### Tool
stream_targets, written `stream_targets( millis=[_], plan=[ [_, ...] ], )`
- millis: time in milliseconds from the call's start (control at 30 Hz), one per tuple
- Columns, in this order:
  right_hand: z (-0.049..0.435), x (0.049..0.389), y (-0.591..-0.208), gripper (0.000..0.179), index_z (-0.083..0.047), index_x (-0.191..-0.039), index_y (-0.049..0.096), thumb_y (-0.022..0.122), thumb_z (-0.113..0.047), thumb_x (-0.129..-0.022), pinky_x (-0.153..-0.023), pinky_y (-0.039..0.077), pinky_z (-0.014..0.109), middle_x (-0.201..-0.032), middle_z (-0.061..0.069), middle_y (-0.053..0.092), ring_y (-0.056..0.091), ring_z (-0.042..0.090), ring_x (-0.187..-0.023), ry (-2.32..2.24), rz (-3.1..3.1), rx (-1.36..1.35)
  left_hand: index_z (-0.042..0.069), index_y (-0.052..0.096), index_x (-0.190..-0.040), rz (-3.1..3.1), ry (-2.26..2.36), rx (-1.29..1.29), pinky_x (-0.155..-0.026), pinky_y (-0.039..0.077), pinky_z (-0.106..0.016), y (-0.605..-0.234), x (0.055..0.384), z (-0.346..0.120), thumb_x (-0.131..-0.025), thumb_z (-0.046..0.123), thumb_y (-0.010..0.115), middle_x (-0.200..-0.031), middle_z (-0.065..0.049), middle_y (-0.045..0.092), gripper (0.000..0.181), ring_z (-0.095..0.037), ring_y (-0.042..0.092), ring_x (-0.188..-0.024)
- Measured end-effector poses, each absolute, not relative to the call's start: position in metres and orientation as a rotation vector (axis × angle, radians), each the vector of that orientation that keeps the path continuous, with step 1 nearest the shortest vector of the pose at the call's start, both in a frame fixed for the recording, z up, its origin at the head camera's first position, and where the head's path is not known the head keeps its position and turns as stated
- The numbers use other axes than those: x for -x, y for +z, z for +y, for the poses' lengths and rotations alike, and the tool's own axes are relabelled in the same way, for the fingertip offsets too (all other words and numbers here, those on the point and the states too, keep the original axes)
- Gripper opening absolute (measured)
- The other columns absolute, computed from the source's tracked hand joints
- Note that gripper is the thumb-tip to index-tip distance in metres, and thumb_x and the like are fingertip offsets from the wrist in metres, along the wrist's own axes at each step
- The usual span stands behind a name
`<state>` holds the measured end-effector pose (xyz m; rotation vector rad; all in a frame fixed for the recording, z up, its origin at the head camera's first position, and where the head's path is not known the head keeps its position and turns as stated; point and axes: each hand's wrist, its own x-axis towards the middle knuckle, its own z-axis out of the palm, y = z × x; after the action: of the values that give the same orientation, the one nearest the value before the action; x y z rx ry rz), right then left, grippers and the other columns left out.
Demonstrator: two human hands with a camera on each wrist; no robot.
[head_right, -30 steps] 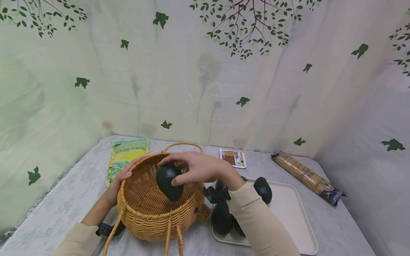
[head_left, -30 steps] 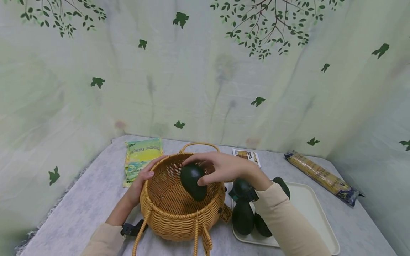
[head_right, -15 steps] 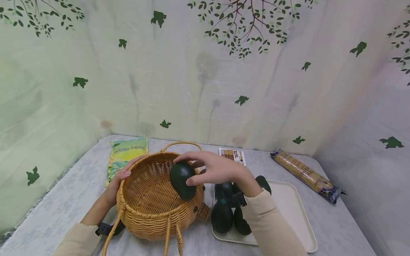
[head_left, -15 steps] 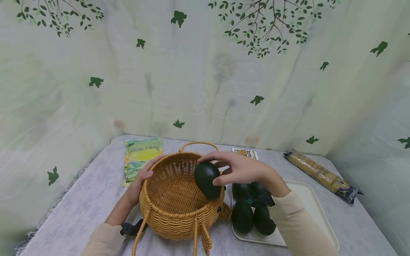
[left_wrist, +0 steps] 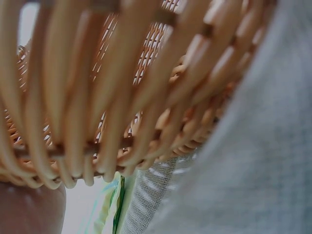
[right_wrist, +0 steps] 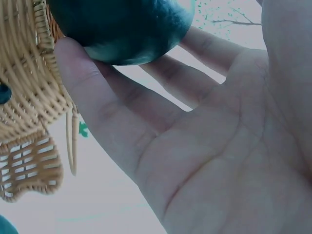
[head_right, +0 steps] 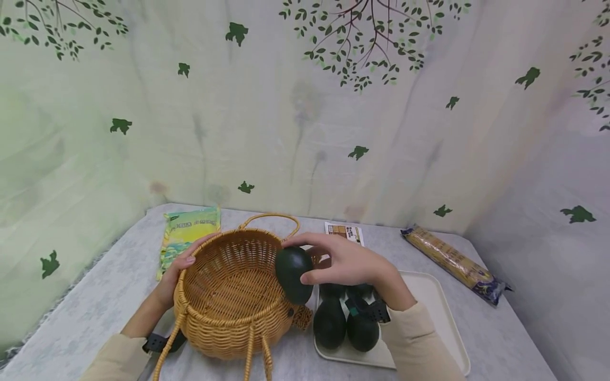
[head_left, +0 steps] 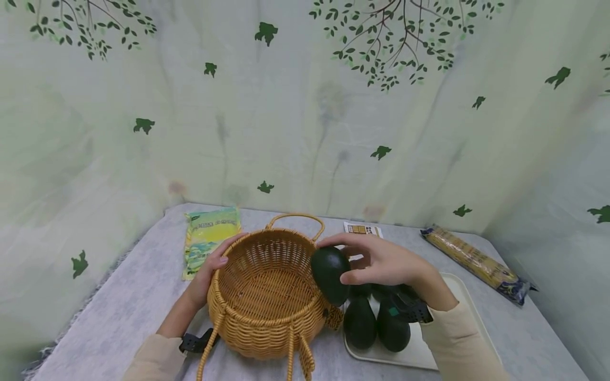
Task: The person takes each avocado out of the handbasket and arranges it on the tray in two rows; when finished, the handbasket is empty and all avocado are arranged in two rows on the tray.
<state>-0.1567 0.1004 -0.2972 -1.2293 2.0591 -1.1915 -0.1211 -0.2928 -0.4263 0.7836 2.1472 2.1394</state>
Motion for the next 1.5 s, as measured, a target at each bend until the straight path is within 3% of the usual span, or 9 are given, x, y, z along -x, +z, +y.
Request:
stream_targets(
  millis=[300, 667, 1067, 1267, 1367, 1500],
  plan=[
    [0.133, 0.151, -0.310, 0.058, -0.020, -0.152, 0.049, 0.065, -0.012, -0.096, -0.091, 0.059, 0.039, -0.145, 0.009, 0.056, 0.068, 0.025, -0.116, -1.231, 2.091, 1.207, 0.012, 0.027, -0.163, 2.171, 2.122, -0.794, -0.107, 0.046, -0.044, -0.429, 0.122, -0.292, -0.104, 0.024, 0.026, -0.157, -0.007, 0.039, 0.061, -0.027, 0.044, -0.142],
    [0.176, 0.139, -0.330, 0.060, -0.017, -0.153, 0.047, 0.064, -0.004, -0.097, -0.087, 0.059, 0.037, -0.147, 0.018, 0.051, 0.067, 0.023, -0.117, -1.299, 2.141, 1.159, 0.012, 0.026, -0.163, 2.171, 2.122, -0.797, -0.106, 0.047, -0.043, -0.429, 0.121, -0.295, -0.104, 0.023, 0.026, -0.157, -0.005, 0.039, 0.061, -0.026, 0.045, -0.141],
    [0.222, 0.117, -0.352, 0.056, -0.017, -0.151, 0.050, 0.064, -0.006, -0.098, -0.086, 0.058, 0.034, -0.151, 0.004, 0.052, 0.062, 0.008, -0.124, -1.349, 2.295, 0.956, 0.005, 0.021, -0.163, 2.139, 2.134, -0.783, -0.106, 0.047, -0.045, -0.430, 0.121, -0.294, -0.103, 0.024, 0.027, -0.157, -0.013, 0.036, 0.063, -0.029, 0.044, -0.142],
    [0.239, 0.106, -0.365, 0.055, -0.014, -0.151, 0.048, 0.062, -0.007, -0.099, -0.083, 0.060, 0.037, -0.153, 0.026, 0.040, 0.063, 0.012, -0.122, -1.378, 2.275, 0.823, 0.006, 0.021, -0.163, 2.135, 2.130, -0.809, -0.106, 0.047, -0.041, -0.431, 0.119, -0.293, -0.104, 0.023, 0.025, -0.157, -0.007, 0.038, 0.062, -0.025, 0.045, -0.142],
    [0.248, 0.103, -0.371, 0.055, -0.013, -0.152, 0.046, 0.062, -0.009, -0.100, -0.084, 0.060, 0.038, -0.155, 0.012, 0.041, 0.062, 0.016, -0.124, -1.375, 2.290, 0.765, 0.006, 0.021, -0.163, 2.135, 2.134, -0.819, -0.106, 0.047, -0.041, -0.430, 0.120, -0.293, -0.104, 0.022, 0.025, -0.157, -0.006, 0.039, 0.062, -0.025, 0.045, -0.142],
    [0.258, 0.101, -0.377, 0.056, -0.012, -0.155, 0.043, 0.061, -0.010, -0.102, -0.085, 0.059, 0.038, -0.150, -0.012, 0.044, 0.058, 0.038, -0.128, -1.366, 2.311, 0.709, 0.007, 0.024, -0.163, 2.145, 2.141, -0.809, -0.106, 0.047, -0.040, -0.429, 0.122, -0.293, -0.104, 0.022, 0.025, -0.156, -0.005, 0.040, 0.060, -0.025, 0.046, -0.141]
  ],
)
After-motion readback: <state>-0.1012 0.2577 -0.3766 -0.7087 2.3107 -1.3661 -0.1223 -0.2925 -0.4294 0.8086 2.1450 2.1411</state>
